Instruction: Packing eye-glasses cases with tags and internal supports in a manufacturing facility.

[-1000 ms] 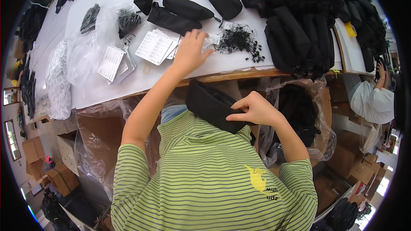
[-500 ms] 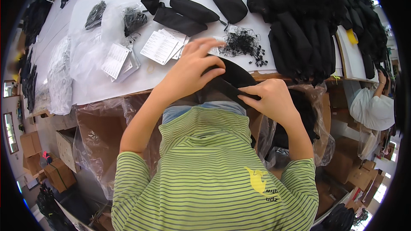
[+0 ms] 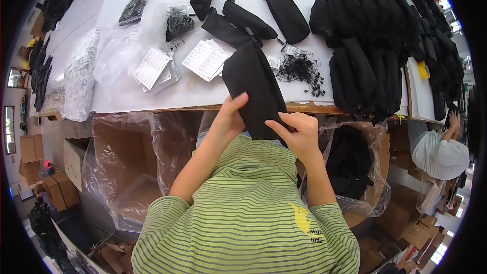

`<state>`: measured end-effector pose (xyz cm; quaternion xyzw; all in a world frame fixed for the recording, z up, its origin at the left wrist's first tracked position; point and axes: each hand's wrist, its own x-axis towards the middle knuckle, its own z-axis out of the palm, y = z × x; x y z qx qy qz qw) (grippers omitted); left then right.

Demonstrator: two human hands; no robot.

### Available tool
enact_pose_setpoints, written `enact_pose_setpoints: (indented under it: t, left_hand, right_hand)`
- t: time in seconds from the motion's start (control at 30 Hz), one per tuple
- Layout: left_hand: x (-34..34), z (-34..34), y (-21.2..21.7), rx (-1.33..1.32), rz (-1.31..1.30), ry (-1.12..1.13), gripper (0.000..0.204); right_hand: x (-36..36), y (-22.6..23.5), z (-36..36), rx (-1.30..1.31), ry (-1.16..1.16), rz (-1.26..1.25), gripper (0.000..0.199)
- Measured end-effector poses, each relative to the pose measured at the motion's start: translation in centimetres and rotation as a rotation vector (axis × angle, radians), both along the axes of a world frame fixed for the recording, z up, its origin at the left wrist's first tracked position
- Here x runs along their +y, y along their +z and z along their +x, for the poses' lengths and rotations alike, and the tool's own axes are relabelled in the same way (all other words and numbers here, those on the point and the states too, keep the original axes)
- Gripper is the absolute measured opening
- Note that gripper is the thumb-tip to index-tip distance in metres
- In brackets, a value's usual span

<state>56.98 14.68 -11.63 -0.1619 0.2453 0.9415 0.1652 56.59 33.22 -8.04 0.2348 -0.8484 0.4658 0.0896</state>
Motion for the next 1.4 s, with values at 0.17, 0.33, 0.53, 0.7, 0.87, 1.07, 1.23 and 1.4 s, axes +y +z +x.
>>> enact_pose_setpoints:
  t: [0.17, 0.33, 0.53, 0.7, 0.87, 1.07, 1.23, 1.4]
  left_hand:
    - [0.4, -0.1, -0.1, 0.01, -0.197, 0.096, 0.05]
    - [0.9, -0.2, 0.6, -0.002, -0.261, 0.211, 0.05]
    - [0.1, 0.2, 1.4, 0.111, -0.42, -0.134, 0.046]
    - [0.9, 0.5, 2.2, 0.099, -0.463, -0.208, 0.045]
    - [1.0, 0.3, 2.4, 0.035, -0.413, -0.111, 0.049]
    - [0.2, -0.1, 2.1, -0.06, -0.368, -0.023, 0.038]
    - [-2.1, -2.1, 1.6, -0.129, -0.212, 0.053, 0.026]
    - [-2.9, -2.6, 1.8, -0.109, -0.111, 0.113, 0.019]
  right_hand:
    - [-0.5, -0.7, 0.5, -0.155, -0.072, -0.151, 0.017]
    - [-0.9, -3.5, 1.2, -0.435, -0.293, -0.519, 0.02]
    - [-0.1, -3.3, -2.4, -0.467, -0.062, -0.71, 0.027]
    - [-1.6, -0.3, -5.1, -0.274, -0.132, -0.832, 0.021]
    - [-2.0, -1.2, -5.6, -0.273, -0.2, -0.815, 0.009]
    - [-1.2, 1.3, -4.6, -0.026, -0.069, -0.238, 0.01]
    - [-1.2, 3.2, -2.0, -0.061, 0.178, -0.099, 0.013]
    - [-1.3, 3.6, -1.2, -0.086, 0.292, -0.136, 0.014]
